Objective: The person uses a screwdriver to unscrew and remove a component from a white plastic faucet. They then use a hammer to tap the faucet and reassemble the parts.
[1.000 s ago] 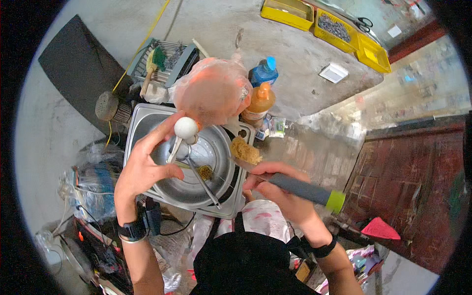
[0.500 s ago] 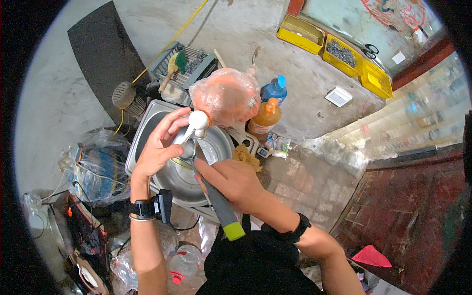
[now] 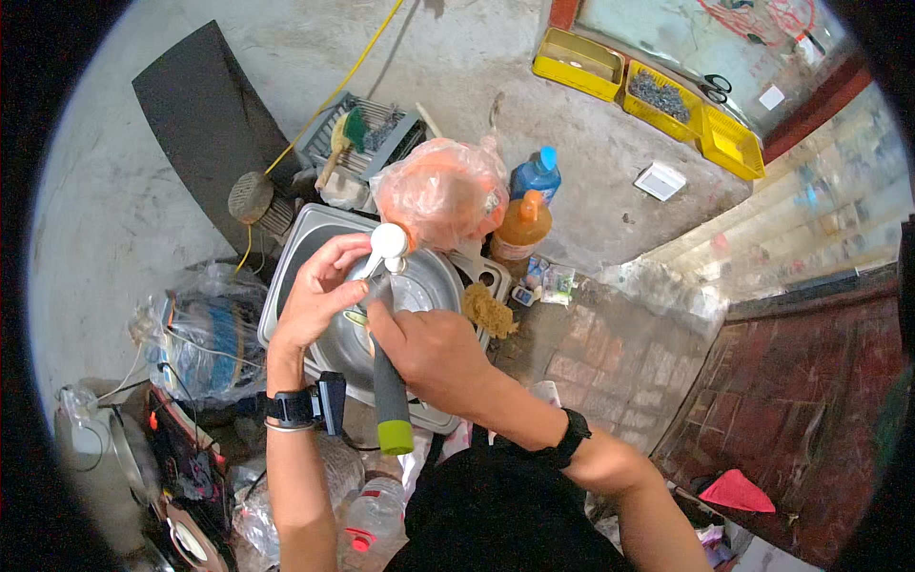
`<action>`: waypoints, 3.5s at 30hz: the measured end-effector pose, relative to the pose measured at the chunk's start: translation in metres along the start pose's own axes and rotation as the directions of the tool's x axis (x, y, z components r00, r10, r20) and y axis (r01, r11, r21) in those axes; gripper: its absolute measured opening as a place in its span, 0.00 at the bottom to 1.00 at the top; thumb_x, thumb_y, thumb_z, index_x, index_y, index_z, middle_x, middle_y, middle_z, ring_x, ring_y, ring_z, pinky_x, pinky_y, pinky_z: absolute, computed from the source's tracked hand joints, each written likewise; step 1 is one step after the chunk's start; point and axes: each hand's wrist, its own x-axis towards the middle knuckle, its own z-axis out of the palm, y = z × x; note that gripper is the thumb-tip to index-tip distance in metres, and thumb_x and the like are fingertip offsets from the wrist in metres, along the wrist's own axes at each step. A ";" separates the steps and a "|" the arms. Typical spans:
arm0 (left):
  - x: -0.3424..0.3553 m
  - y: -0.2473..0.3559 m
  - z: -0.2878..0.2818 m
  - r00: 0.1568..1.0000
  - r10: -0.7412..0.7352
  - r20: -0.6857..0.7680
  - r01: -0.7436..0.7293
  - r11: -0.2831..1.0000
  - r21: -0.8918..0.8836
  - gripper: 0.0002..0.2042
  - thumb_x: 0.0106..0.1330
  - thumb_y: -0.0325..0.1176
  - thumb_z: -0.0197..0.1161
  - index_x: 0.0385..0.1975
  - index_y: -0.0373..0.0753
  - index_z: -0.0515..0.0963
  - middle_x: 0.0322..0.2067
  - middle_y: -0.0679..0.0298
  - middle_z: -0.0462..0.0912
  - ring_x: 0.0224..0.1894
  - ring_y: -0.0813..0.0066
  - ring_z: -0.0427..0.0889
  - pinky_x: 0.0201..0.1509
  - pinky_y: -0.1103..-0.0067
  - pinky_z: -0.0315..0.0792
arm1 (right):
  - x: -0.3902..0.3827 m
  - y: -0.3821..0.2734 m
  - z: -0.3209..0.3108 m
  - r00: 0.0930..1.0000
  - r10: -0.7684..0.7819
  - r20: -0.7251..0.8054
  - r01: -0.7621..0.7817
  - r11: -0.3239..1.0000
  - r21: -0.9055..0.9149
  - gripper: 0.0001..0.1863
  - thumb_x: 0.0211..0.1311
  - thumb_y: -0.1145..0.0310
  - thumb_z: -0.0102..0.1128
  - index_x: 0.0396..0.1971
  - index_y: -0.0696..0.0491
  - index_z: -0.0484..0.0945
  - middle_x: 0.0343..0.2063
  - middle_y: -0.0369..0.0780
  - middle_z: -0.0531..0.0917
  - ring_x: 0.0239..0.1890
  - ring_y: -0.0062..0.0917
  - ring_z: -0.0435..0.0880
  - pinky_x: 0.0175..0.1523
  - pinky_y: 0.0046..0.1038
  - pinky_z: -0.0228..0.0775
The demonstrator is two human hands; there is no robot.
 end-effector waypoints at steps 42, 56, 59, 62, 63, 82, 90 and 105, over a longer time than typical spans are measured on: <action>0.000 -0.012 0.001 0.991 0.060 -0.117 -0.057 0.998 0.031 0.33 0.57 0.38 0.67 0.61 0.30 0.64 0.60 0.55 0.69 0.64 0.63 0.66 0.70 0.70 0.55 | 0.004 0.057 -0.046 0.858 0.453 0.243 -0.488 0.568 0.663 0.09 0.57 0.72 0.62 0.36 0.60 0.82 0.24 0.37 0.83 0.25 0.15 0.81 0.30 0.17 0.71; 0.003 -0.009 0.001 0.986 0.021 -0.163 0.000 0.992 0.127 0.45 0.52 0.58 0.68 0.61 0.29 0.64 0.60 0.54 0.68 0.64 0.65 0.65 0.69 0.70 0.56 | 0.017 0.071 -0.040 0.805 0.459 0.376 -0.542 0.308 0.782 0.10 0.59 0.71 0.59 0.36 0.61 0.82 0.24 0.39 0.84 0.23 0.18 0.82 0.30 0.19 0.75; 0.002 -0.011 -0.001 0.990 0.085 -0.110 -0.076 0.994 0.084 0.32 0.58 0.38 0.63 0.61 0.29 0.64 0.59 0.55 0.70 0.63 0.64 0.67 0.69 0.70 0.56 | 0.002 0.063 -0.035 0.847 0.477 0.234 -0.484 0.508 0.713 0.10 0.60 0.70 0.61 0.38 0.60 0.82 0.23 0.37 0.83 0.22 0.16 0.80 0.30 0.18 0.73; 0.000 -0.012 -0.001 0.991 0.049 -0.125 -0.040 0.997 0.072 0.32 0.58 0.38 0.63 0.62 0.29 0.64 0.59 0.55 0.70 0.64 0.64 0.67 0.69 0.70 0.56 | 0.002 0.068 -0.032 0.961 0.275 0.020 -0.233 0.771 0.592 0.10 0.57 0.70 0.64 0.38 0.57 0.82 0.29 0.38 0.83 0.29 0.24 0.82 0.35 0.23 0.73; 0.000 -0.011 -0.001 0.991 0.047 -0.123 -0.037 0.996 0.083 0.32 0.58 0.38 0.63 0.62 0.29 0.64 0.59 0.55 0.70 0.64 0.64 0.67 0.69 0.70 0.56 | 0.004 0.072 -0.032 0.981 0.171 -0.095 -0.093 0.834 0.544 0.10 0.57 0.71 0.64 0.38 0.56 0.81 0.31 0.39 0.83 0.30 0.26 0.82 0.36 0.25 0.73; -0.001 -0.016 -0.003 0.988 0.082 -0.132 -0.070 0.993 0.092 0.32 0.60 0.40 0.64 0.61 0.30 0.65 0.61 0.54 0.68 0.64 0.63 0.66 0.69 0.69 0.56 | -0.024 0.048 0.002 0.969 0.161 -0.185 -0.037 0.842 0.539 0.11 0.54 0.80 0.62 0.39 0.60 0.79 0.35 0.43 0.84 0.37 0.30 0.85 0.43 0.25 0.77; -0.001 -0.014 0.000 0.987 0.100 -0.123 -0.087 0.990 0.110 0.31 0.60 0.38 0.63 0.61 0.30 0.64 0.60 0.54 0.69 0.64 0.62 0.67 0.69 0.70 0.57 | -0.022 0.043 -0.001 0.965 0.097 -0.242 0.000 0.929 0.370 0.15 0.49 0.81 0.65 0.41 0.60 0.79 0.39 0.45 0.82 0.38 0.34 0.84 0.41 0.26 0.78; 0.004 -0.015 0.001 0.986 0.092 -0.137 -0.072 0.987 0.140 0.40 0.56 0.55 0.66 0.61 0.30 0.64 0.60 0.55 0.69 0.64 0.66 0.66 0.69 0.71 0.56 | -0.008 0.022 0.024 0.912 0.210 -0.351 -0.081 0.933 0.349 0.19 0.47 0.79 0.61 0.43 0.61 0.75 0.39 0.47 0.79 0.36 0.38 0.82 0.36 0.30 0.76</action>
